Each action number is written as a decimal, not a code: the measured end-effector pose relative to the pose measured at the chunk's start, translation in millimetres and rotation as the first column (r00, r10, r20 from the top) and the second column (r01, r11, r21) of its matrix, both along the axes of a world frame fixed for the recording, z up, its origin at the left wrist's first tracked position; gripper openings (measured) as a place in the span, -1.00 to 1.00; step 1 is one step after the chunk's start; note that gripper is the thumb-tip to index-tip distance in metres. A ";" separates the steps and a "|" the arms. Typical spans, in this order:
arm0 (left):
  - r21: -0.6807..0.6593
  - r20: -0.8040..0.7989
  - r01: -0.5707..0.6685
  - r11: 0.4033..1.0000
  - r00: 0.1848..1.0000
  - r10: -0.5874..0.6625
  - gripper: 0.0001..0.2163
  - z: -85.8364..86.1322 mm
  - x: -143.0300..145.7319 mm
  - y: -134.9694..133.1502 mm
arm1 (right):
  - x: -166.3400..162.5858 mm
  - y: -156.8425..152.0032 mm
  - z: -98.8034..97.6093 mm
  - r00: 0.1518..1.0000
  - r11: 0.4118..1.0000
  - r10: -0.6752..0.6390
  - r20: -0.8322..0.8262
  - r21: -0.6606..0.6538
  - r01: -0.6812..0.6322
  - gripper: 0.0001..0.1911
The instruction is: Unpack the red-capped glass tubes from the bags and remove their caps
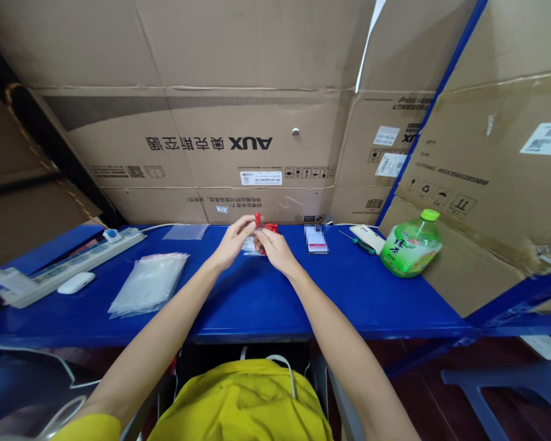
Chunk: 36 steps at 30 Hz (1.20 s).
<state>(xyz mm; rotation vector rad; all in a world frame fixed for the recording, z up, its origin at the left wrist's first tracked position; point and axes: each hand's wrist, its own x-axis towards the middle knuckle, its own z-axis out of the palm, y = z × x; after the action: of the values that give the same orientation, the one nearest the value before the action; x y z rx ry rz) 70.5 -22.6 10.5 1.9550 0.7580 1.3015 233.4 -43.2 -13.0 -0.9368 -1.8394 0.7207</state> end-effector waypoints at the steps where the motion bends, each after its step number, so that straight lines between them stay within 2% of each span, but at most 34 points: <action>1: 0.025 -0.002 -0.037 0.999 0.999 0.037 -0.57 2.0 -3.8 0.3 | 1.2 -0.1 0.6 0.999 1.000 -0.015 0.035 0.022 0.015 -0.53; 4: 0.082 -0.077 -0.097 0.992 0.992 0.104 -0.63 7.5 -15.8 1.5 | 5.5 -0.9 2.3 0.989 0.993 -0.066 0.133 0.101 0.053 -0.61; 9: 0.105 -0.219 -0.061 0.993 0.972 0.082 -0.70 10.2 -24.7 -0.3 | 6.1 -5.6 3.4 0.942 0.973 -0.179 0.284 0.191 0.127 -0.61; 12: 0.149 -0.383 -0.033 0.988 0.920 0.089 -0.69 12.3 -27.4 -2.3 | 4.7 -9.5 3.5 0.821 0.944 -0.300 0.487 0.276 0.181 -0.61; 14: 0.197 -0.497 -0.042 0.979 0.857 0.137 -0.66 13.3 -29.7 -1.9 | 3.9 -11.7 4.6 0.721 0.928 -0.357 0.593 0.314 0.201 -0.61; 16: 0.253 -0.570 -0.072 0.965 0.795 0.209 -0.61 12.9 -30.6 -0.6 | 2.5 -13.4 6.6 0.651 0.918 -0.388 0.652 0.336 0.211 -0.60; 18: 0.287 -0.591 -0.085 0.954 0.768 0.246 -0.55 12.1 -29.7 0.3 | 0.6 -14.9 8.6 0.610 0.911 -0.406 0.680 0.351 0.215 -0.57; 20: 0.279 -0.579 -0.060 0.958 0.786 0.218 -0.49 14.0 -29.9 0.0 | 0.8 -16.2 9.4 0.585 0.905 -0.421 0.693 0.368 0.215 -0.54; 22: 0.252 -0.500 -0.071 0.965 0.844 0.192 -0.45 21.9 -36.8 -1.1 | 7.3 -17.1 8.3 0.568 0.896 -0.440 0.696 0.383 0.225 -0.51; 24: 0.224 -0.290 -0.190 0.956 0.924 0.251 -0.42 35.8 -53.1 -2.1 | 23.1 -17.4 5.7 0.544 0.880 -0.475 0.691 0.385 0.279 -0.51; 26: 0.172 0.030 -0.376 0.911 0.926 0.376 -0.43 51.1 -74.1 -1.9 | 45.2 -17.8 2.6 0.517 0.852 -0.517 0.682 0.352 0.387 -0.52; 27: 0.157 0.127 -0.391 0.907 0.919 0.374 -0.44 56.8 -82.9 -1.4 | 56.2 -18.3 0.9 0.515 0.832 -0.543 0.663 0.345 0.434 -0.51; 29: 0.160 0.139 -0.373 0.914 0.925 0.353 -0.47 61.3 -90.6 -0.4 | 72.3 -20.1 -2.7 0.518 0.795 -0.594 0.615 0.352 0.494 -0.50; 30: 0.175 0.092 -0.357 0.918 0.934 0.346 -0.49 59.6 -88.4 -0.4 | 76.1 -21.0 -4.7 0.531 0.790 -0.604 0.594 0.360 0.496 -0.52; 32: 0.215 -0.093 -0.279 0.936 0.948 0.304 -0.54 50.3 -74.2 -1.2 | 75.2 -22.1 -9.0 0.595 0.819 -0.574 0.563 0.372 0.437 -0.58; 34: 0.274 -0.283 -0.195 0.942 0.920 0.273 -0.61 37.4 -55.5 -1.4 | 66.7 -21.6 -12.5 0.691 0.846 -0.528 0.494 0.377 0.377 -0.63; 36: 0.334 -0.354 -0.163 0.928 0.891 0.284 -0.67 24.8 -41.7 0.7 | 55.9 -19.7 -14.2 0.799 0.869 -0.459 0.388 0.385 0.312 -0.68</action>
<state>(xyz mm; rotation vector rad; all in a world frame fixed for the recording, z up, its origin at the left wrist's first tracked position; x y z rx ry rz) 28.8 -21.9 35.3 2.4829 1.0651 1.2152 289.3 -62.9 -27.2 -1.3099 -1.9937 -0.0680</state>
